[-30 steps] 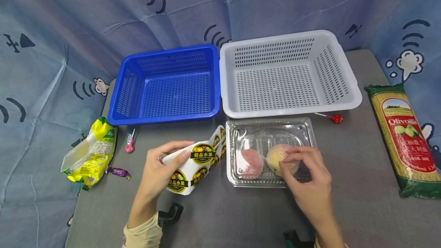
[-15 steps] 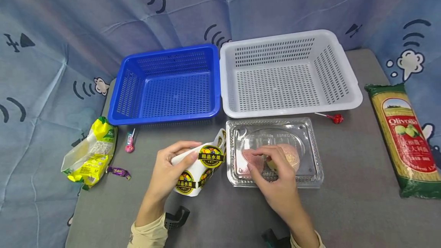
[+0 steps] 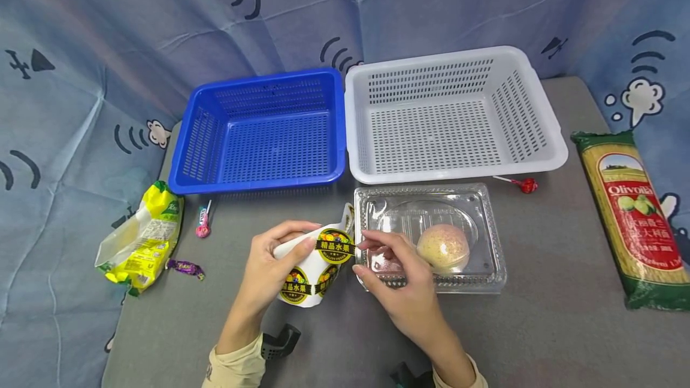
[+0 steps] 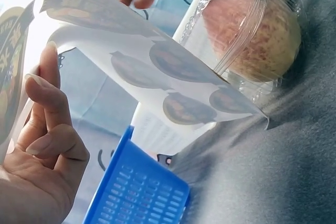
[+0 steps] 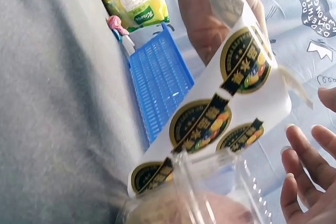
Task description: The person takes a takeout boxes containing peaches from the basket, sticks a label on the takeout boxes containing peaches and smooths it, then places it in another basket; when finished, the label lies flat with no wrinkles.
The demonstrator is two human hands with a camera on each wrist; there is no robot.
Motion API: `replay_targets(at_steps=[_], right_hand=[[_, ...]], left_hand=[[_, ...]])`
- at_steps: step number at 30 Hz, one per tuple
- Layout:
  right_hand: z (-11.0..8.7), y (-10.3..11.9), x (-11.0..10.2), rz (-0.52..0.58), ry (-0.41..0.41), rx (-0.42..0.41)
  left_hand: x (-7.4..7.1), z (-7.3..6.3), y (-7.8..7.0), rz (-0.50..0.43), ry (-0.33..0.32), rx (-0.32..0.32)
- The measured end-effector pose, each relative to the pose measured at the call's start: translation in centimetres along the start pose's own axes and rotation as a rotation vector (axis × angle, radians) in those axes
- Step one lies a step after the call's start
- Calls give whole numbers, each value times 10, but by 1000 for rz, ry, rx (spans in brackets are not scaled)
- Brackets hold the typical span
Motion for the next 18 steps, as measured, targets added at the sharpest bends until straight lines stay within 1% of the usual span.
replay_targets(at_steps=[8,15,18], right_hand=[[2,6,8,2,-27,-4],[4,6,9,61,-65,-90],[5,6,10,84,-76,-108]], left_hand=[[4,-1,0,2,7,-9],[6,-2,-1,8,10,-7],[6,-2,-2,10,10,-10]])
Point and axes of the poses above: each hand's wrist, its own z-axis towards the middle knuckle, its own x-axis out of the palm, y = z × x, the point moved 3 cm from there along z, towards the middle knuckle, and after that the axes turned 10 degrees about z, right-handed, at the moved point
